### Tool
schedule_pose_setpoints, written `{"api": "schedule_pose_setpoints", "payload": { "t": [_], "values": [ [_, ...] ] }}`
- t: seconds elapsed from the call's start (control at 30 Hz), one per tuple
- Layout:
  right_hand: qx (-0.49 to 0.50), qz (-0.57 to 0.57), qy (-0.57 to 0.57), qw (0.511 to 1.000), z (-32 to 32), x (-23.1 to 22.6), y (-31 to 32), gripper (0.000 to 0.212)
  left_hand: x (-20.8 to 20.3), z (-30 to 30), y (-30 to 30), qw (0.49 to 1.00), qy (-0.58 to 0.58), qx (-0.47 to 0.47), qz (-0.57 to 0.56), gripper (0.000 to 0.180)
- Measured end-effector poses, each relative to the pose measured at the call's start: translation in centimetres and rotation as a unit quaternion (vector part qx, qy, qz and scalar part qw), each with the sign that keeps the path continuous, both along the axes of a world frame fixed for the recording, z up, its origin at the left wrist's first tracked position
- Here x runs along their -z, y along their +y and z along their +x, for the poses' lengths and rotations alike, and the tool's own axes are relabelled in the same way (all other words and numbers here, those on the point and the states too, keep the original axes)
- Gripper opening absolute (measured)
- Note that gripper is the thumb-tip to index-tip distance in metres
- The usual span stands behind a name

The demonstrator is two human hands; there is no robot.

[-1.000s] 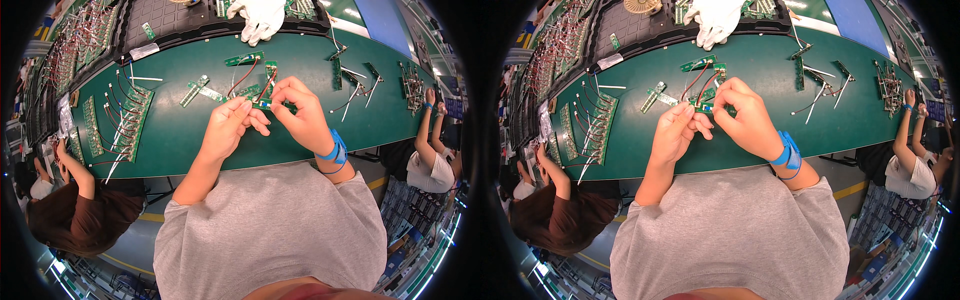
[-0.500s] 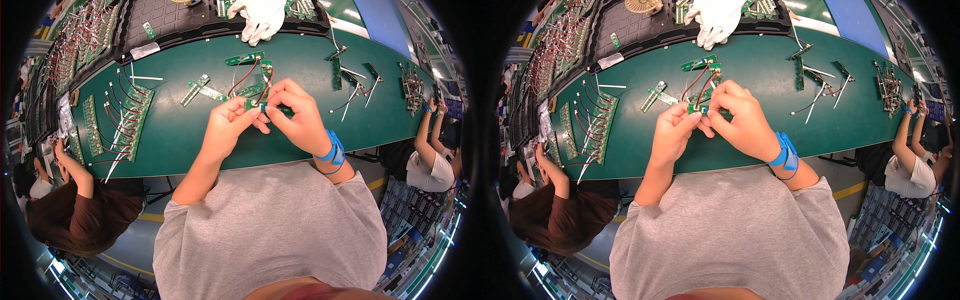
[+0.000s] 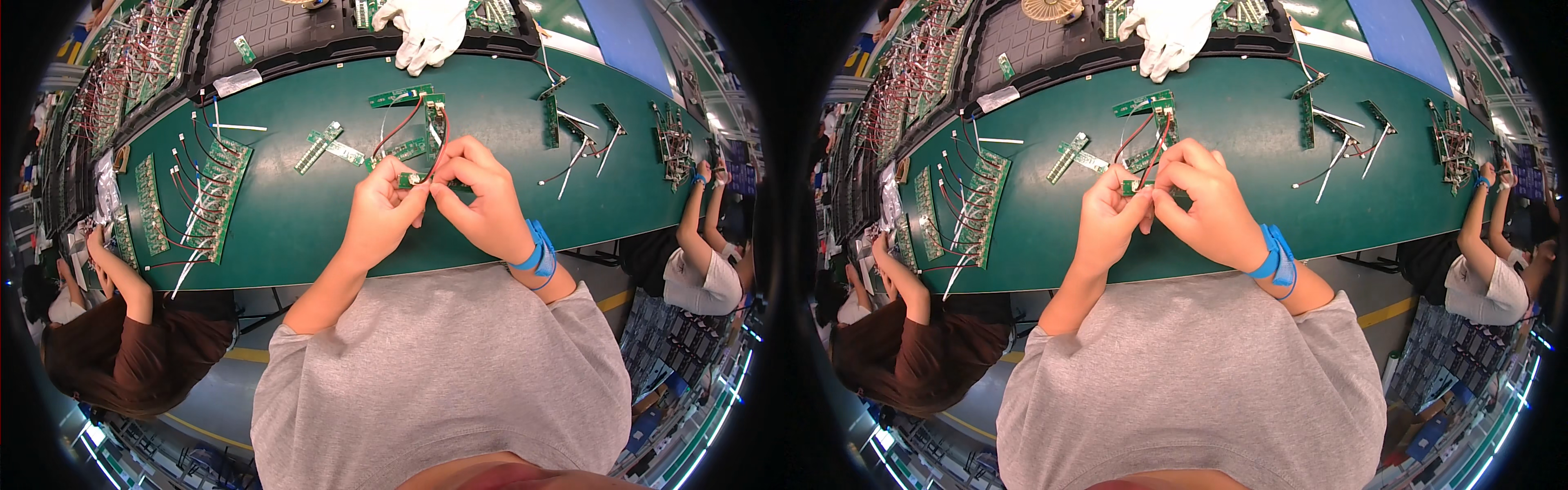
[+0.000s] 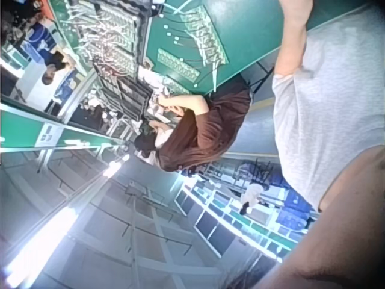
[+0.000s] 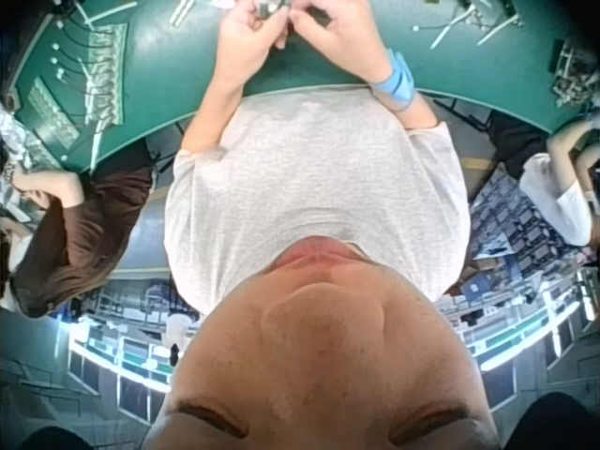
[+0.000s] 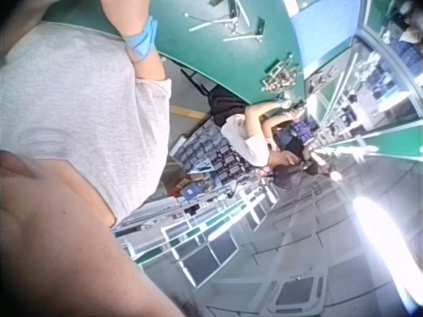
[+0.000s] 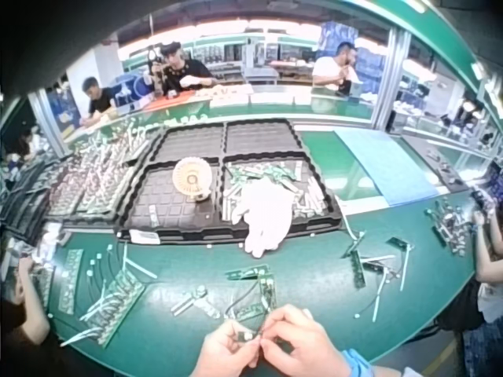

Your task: Manually assembling various electronic components and wiring onto printed circuit boards at an industrial workbench.

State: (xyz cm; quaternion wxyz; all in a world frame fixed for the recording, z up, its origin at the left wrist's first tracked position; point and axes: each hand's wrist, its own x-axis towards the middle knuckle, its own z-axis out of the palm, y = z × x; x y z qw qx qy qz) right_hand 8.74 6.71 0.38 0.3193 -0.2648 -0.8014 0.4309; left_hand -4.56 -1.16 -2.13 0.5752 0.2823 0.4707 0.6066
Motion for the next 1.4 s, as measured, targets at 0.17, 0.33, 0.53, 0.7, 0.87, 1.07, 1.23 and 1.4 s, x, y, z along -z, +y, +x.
{"api": "schedule_pose_setpoints", "payload": {
  "t": [0.17,0.33,0.53,0.7,0.87,1.07,1.23,1.4],
  "values": [
    [0.010,-0.050,0.031,0.998,0.4,-0.2,0.3,0.007,0.1,-0.8,0.4,0.999,-0.015,0.038,0.021,0.010],
    [0.006,-0.053,0.030,0.998,0.8,0.3,0.7,0.008,0.2,-1.7,0.4,0.996,-0.011,0.079,0.031,0.014],
    [0.029,-0.068,0.030,0.997,0.7,0.3,0.6,0.007,0.0,-2.4,0.2,0.998,0.009,0.051,0.019,0.011],
    [0.074,-0.022,0.008,0.997,0.7,0.4,1.1,0.009,0.6,-4.1,-0.2,0.992,0.130,-0.005,-0.007,0.012],
    [0.130,0.042,-0.016,0.991,0.8,0.9,2.1,0.008,1.6,-4.5,0.2,0.779,0.624,-0.064,-0.001,0.036],
    [0.169,0.166,-0.094,0.967,2.0,0.7,3.3,0.026,2.1,-6.0,0.0,0.722,0.689,-0.030,-0.064,0.053],
    [0.318,0.180,-0.095,0.926,7.5,1.9,6.7,0.020,3.0,-8.7,-1.0,0.666,0.729,-0.094,-0.125,0.048],
    [0.290,0.124,-0.204,0.927,13.2,2.2,7.7,0.019,2.8,-9.9,-1.4,0.675,0.709,-0.063,-0.194,0.024]
  ]
}}
